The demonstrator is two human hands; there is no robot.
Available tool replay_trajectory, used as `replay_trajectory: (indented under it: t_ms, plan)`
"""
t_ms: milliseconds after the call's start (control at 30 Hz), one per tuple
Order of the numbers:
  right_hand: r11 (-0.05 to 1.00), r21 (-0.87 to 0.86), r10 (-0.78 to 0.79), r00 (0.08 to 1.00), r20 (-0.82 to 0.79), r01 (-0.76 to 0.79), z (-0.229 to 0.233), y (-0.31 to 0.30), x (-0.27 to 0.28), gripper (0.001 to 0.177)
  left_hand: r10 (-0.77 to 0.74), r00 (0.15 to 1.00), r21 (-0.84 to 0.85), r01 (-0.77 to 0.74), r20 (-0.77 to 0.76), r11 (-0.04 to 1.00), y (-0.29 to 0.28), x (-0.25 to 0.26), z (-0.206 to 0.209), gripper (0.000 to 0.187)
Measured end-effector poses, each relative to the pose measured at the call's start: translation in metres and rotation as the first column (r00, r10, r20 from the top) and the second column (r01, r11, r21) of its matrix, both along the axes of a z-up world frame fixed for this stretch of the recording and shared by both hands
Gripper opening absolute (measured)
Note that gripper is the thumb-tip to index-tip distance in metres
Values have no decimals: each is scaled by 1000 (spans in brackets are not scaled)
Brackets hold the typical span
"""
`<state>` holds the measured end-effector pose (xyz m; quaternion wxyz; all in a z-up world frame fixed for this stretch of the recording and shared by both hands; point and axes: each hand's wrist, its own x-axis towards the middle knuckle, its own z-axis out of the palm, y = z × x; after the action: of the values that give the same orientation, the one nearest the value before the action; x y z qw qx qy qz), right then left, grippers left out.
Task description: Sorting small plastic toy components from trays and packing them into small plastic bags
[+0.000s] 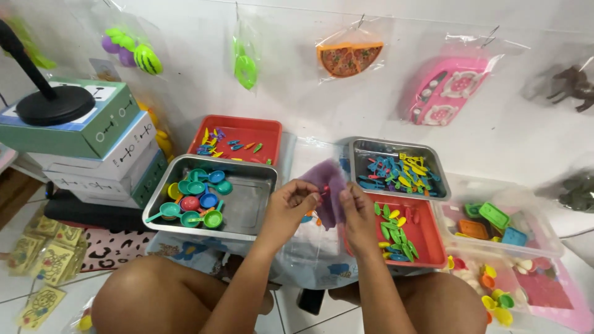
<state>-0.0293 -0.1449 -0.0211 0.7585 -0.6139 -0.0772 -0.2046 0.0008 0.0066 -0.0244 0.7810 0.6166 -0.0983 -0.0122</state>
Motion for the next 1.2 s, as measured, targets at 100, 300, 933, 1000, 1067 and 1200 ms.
replay_trajectory:
  t_ms: [100,300,933,1000,1067,1200]
  plan:
    - [982,87,173,982,-76,-166,-1,-6,10,57,42,999,0,-42,-12,999,6,-3,4,22]
    - [989,-142,21,992,-127,-39,1,0,10,47,-12,1000,13,11,21,1000,12,-10,8,19]
    - [937,-294,149,977,-151,-189,5,-12,8,14,37,991,3,-38,125,999,19,-9,-5,24]
    - [932,-305,152,975,-162,-196,-11,-15,12,13,94,984,-22,-92,151,996,14,-12,-3,15]
    - [922,-328,161,974,-162,-207,-1,-11,9,11,68,990,-21,-65,124,998,16,-13,3,12]
    - [880,-421,179,975,-134,-220,9,-9,1,3,-24,998,-16,25,65,1000,15,3,-32,8]
